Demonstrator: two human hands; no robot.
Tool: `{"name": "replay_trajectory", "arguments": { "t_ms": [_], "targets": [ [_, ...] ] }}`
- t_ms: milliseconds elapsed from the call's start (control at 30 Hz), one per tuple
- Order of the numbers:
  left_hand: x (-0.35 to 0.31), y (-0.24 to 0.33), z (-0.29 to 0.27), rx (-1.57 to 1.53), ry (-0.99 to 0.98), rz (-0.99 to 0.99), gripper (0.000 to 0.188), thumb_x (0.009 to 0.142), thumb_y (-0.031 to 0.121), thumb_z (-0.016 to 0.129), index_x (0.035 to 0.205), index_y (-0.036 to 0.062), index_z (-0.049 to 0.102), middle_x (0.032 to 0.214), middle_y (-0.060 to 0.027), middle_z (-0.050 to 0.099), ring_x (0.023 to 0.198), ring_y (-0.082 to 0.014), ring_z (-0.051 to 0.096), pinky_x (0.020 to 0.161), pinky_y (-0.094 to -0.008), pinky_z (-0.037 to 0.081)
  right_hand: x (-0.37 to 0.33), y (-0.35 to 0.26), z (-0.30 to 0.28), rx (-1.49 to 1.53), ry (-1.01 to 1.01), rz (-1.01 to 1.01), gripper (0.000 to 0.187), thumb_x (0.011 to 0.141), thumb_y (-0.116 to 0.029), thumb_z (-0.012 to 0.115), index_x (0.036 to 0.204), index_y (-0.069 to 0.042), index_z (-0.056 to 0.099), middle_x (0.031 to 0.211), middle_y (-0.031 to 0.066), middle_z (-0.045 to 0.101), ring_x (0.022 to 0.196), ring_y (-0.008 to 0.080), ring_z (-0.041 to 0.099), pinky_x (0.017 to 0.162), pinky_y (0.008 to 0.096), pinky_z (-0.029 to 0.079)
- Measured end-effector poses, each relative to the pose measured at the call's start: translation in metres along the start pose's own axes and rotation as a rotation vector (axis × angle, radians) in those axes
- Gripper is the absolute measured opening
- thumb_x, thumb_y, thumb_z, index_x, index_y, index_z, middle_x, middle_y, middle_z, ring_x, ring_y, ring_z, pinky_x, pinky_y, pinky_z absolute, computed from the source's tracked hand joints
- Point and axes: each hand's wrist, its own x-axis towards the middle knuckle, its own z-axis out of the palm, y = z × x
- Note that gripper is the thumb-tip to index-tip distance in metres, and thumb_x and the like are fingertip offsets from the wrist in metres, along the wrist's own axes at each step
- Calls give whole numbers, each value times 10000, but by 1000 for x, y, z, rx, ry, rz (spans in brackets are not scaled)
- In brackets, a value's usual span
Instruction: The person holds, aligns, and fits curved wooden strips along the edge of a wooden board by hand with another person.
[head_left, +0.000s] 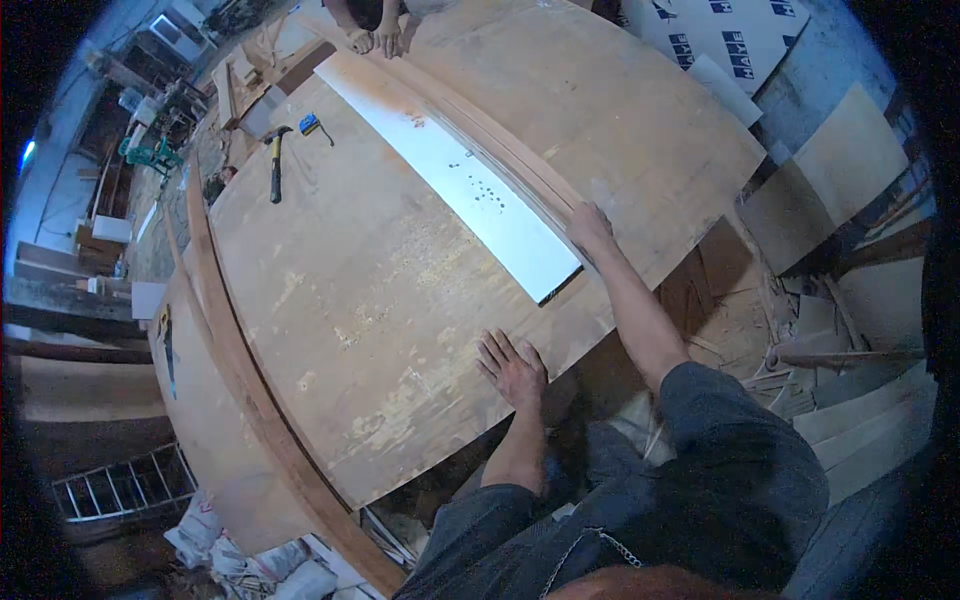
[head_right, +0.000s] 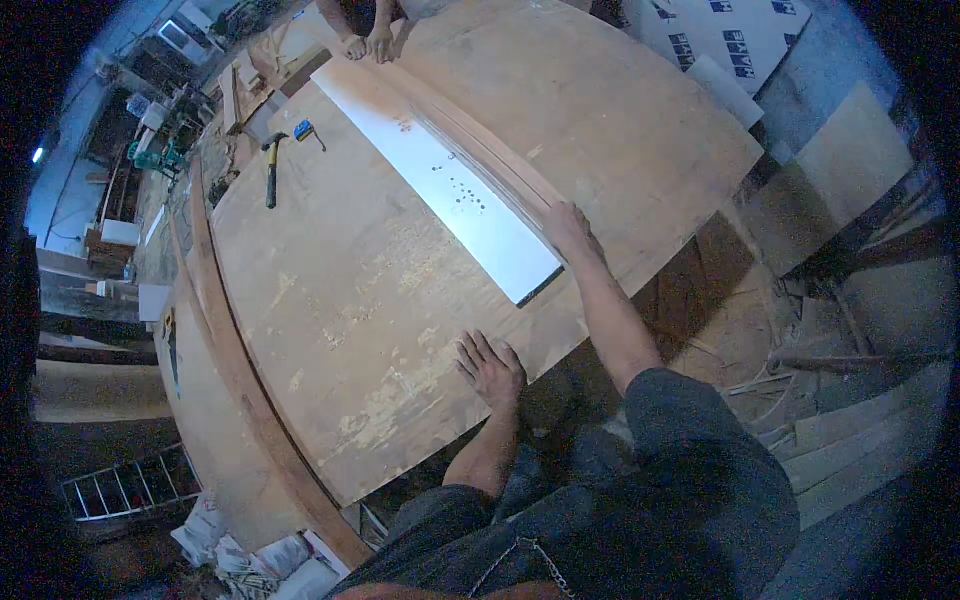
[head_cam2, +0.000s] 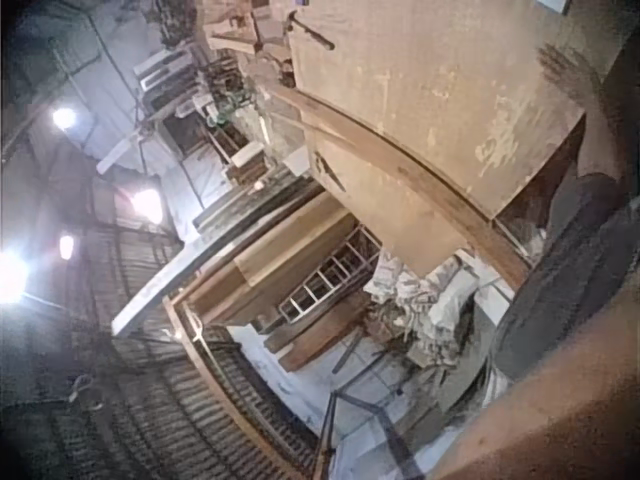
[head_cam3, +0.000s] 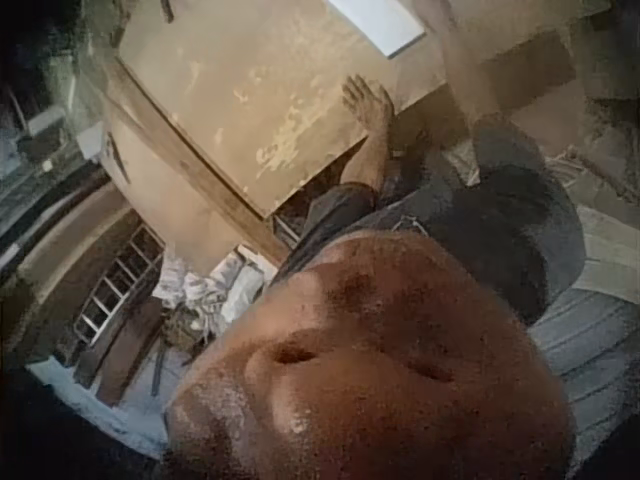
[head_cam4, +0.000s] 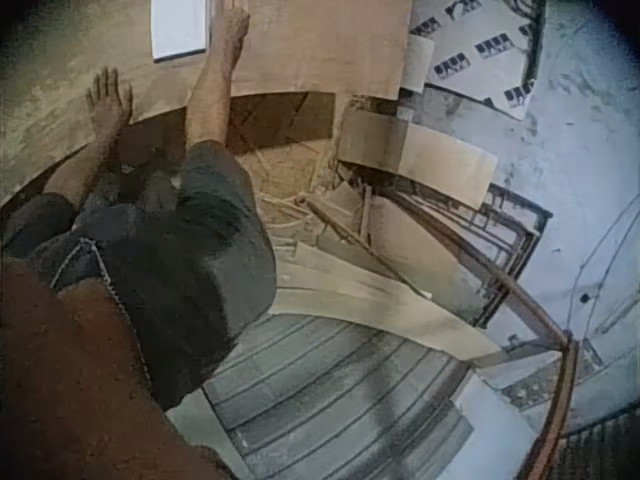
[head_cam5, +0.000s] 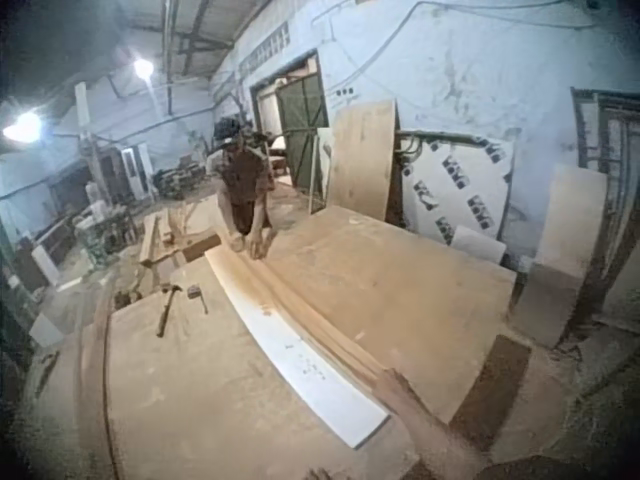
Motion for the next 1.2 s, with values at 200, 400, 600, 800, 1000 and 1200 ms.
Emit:
{"name": "replay_trajectory", "arguments": {
  "t_ms": [200,400,600,800,1000,1200],
  "targets": [
    [-1,3,-1,-18,31,14,570,827,329,379,1287,17,252,1366,-151,190,1281,-300,108,1032,-452,31,-11,1,-10,1,-45,-29,266,762,-62,436,969,58,554,1019,238,537,969,362,522,816,408,435],
    [-1,5,2,10,38,12,575,824,330,384,1287,17,249,1365,-147,194,1282,-297,103,1034,-448,32,-26,-5,-26,53,-72,50,290,775,-60,400,994,63,543,1085,244,500,1007,367,499,835,416,427],
    [-1,4,0,15,37,5,576,821,328,388,1286,16,254,1367,-146,190,1282,-295,103,1031,-452,43,-18,4,-9,12,-48,-36,292,778,-81,397,983,61,550,1064,240,513,993,371,507,825,419,431],
    [-5,4,-1,21,32,7,581,822,336,389,1290,20,251,1373,-145,175,1284,-293,103,1028,-454,48,-5,16,9,31,27,-47,252,745,-77,475,931,75,552,993,253,525,920,369,538,803,397,438],
    [-2,1,3,46,1,-12,605,824,350,387,1311,36,215,1384,-143,142,1291,-280,82,1032,-447,37,-17,13,1,-13,69,-48,253,742,-71,476,932,78,551,1004,260,518,922,367,537,771,397,454],
    [1,9,0,27,20,17,601,820,347,396,1298,21,232,1372,-159,167,1281,-297,114,1024,-462,60,-12,23,-6,-40,-78,-26,281,771,-85,422,974,71,539,1055,248,508,997,371,501,831,425,420]
  ]
}}
